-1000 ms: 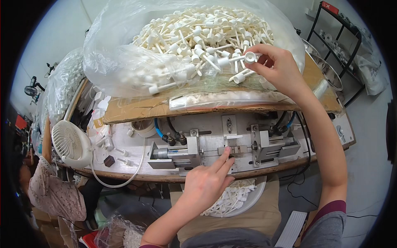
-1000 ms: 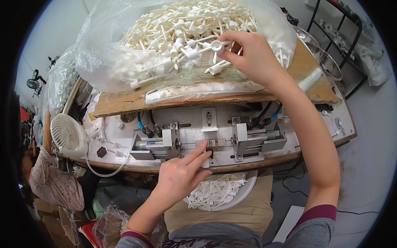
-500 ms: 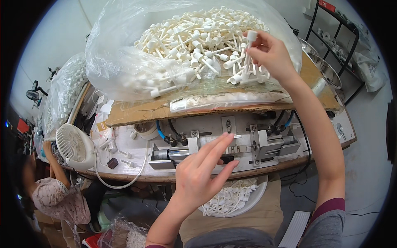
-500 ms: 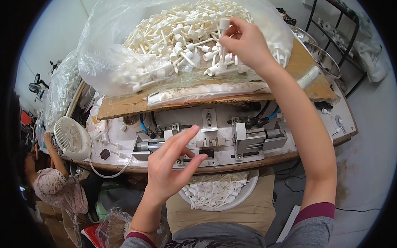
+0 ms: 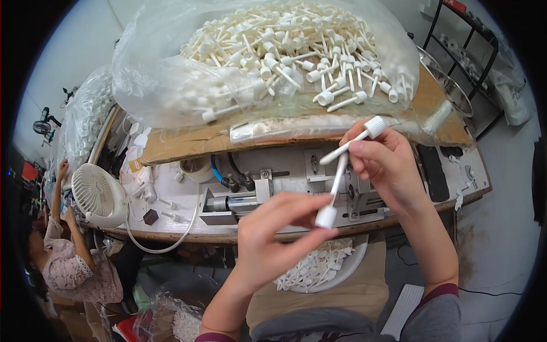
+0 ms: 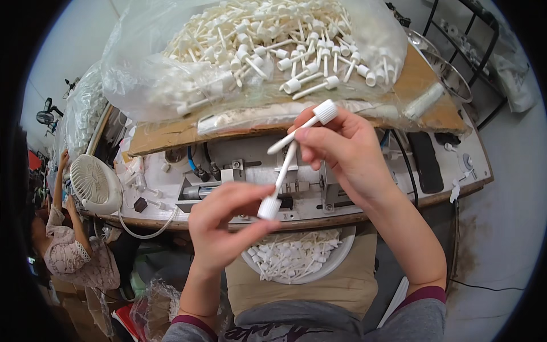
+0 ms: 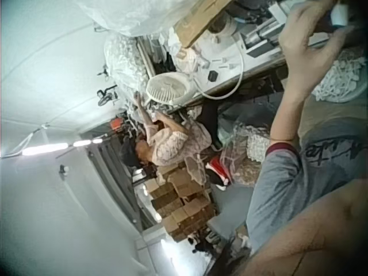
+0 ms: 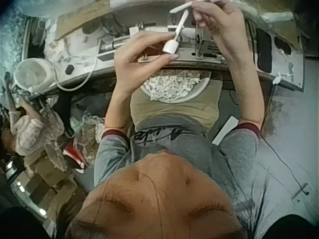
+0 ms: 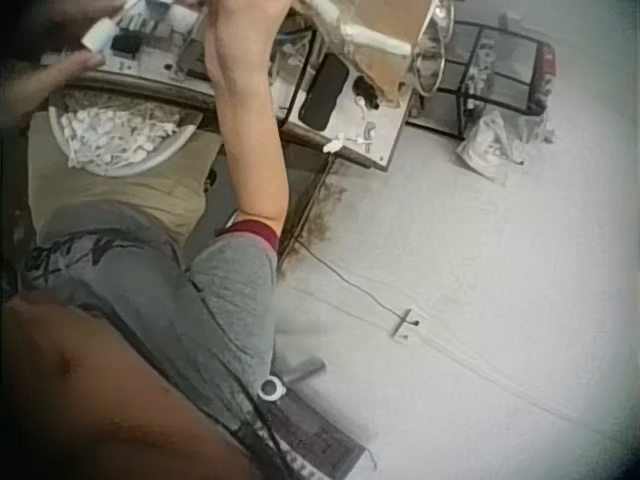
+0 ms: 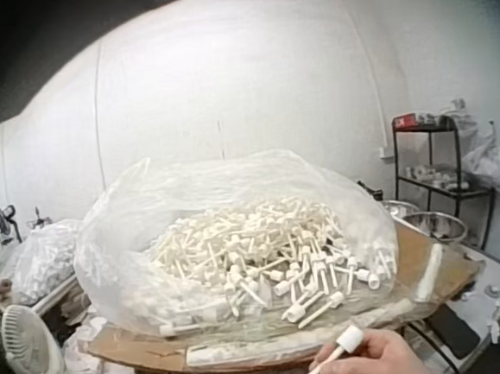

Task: The recorder is assembling small plastic sprayer components using a specialized fixture or machine.

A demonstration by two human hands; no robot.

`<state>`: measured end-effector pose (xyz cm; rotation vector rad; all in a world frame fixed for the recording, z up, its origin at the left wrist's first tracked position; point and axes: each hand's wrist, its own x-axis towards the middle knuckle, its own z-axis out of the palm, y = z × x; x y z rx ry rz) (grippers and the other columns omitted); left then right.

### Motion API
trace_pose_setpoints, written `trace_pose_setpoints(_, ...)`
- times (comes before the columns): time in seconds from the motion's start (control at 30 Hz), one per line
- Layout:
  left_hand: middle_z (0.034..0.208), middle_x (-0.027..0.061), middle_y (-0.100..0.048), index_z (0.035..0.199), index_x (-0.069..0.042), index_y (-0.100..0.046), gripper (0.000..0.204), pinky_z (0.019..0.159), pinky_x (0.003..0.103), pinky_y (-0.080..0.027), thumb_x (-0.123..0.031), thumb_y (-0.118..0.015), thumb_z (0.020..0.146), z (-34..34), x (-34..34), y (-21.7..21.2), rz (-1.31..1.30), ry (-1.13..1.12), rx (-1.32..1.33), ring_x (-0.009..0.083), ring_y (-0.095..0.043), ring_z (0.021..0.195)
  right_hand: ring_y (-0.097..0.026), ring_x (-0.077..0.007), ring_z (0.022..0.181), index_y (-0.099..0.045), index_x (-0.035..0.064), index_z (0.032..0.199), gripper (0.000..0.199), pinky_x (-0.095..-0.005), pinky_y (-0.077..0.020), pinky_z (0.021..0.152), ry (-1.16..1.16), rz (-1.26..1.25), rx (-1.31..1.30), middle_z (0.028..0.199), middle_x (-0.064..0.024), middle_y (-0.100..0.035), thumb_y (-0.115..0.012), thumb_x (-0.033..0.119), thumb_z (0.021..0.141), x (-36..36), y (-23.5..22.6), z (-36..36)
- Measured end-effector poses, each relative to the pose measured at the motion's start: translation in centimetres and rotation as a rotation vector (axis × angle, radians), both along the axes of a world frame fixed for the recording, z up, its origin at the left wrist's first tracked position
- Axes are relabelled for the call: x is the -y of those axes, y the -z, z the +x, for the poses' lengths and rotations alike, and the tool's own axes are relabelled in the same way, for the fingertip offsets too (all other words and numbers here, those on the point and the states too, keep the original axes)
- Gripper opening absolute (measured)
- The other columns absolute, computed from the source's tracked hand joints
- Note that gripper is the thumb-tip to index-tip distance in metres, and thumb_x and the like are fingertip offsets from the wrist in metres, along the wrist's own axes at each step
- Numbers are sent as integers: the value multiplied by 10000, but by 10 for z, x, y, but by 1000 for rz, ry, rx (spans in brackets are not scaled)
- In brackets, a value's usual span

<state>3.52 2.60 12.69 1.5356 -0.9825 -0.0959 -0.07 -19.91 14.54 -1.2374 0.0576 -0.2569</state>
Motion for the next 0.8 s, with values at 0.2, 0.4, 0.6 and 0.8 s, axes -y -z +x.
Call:
trace_pose_setpoints(0.2, 1179, 136, -692, 1047, 1, -735, 369, 679, 287, -574, -53, -855, 702, -19, -10, 42, 283, -169, 423, 177, -700, 795, -686, -138, 828, -663, -28, 1112, 176, -238, -535, 683, 261, -259, 168, 1019, -119, -706, -626, 48, 958, -2, 6, -15)
trace_pose_setpoints(0.4, 1257, 101, -692, 1013, -68, -742, 279, 591, 281, -505, -152, -809, 756, -16, 2, 67, 517, -242, 673, 167, -661, 643, -638, -210, 1148, -558, -80, 1328, 394, -327, -500, 975, 228, -401, 306, 1231, -195, -648, -594, 18, 948, -10, 6, -34)
trace_pose_setpoints(0.6, 1218, 73, -715, 1006, -105, -758, 281, 537, 275, -487, -187, -820, 744, -11, 7, 56, 577, -232, 650, 170, -598, 527, -602, -283, 1236, -504, -68, 1292, 399, -389, -463, 1040, 179, -382, 297, 1348, -245, -559, -625, 19, 922, -16, 10, -51)
trace_pose_setpoints(0.8, 1118, 71, -742, 1037, -97, -756, 314, 541, 280, -501, -202, -833, 752, 0, 1, 41, 574, -127, 548, 181, -614, 549, -678, -264, 986, -684, 5, 1080, 354, -341, -561, 827, 258, -1115, 319, 1293, -212, -612, -783, -7, 740, -27, 27, -69)
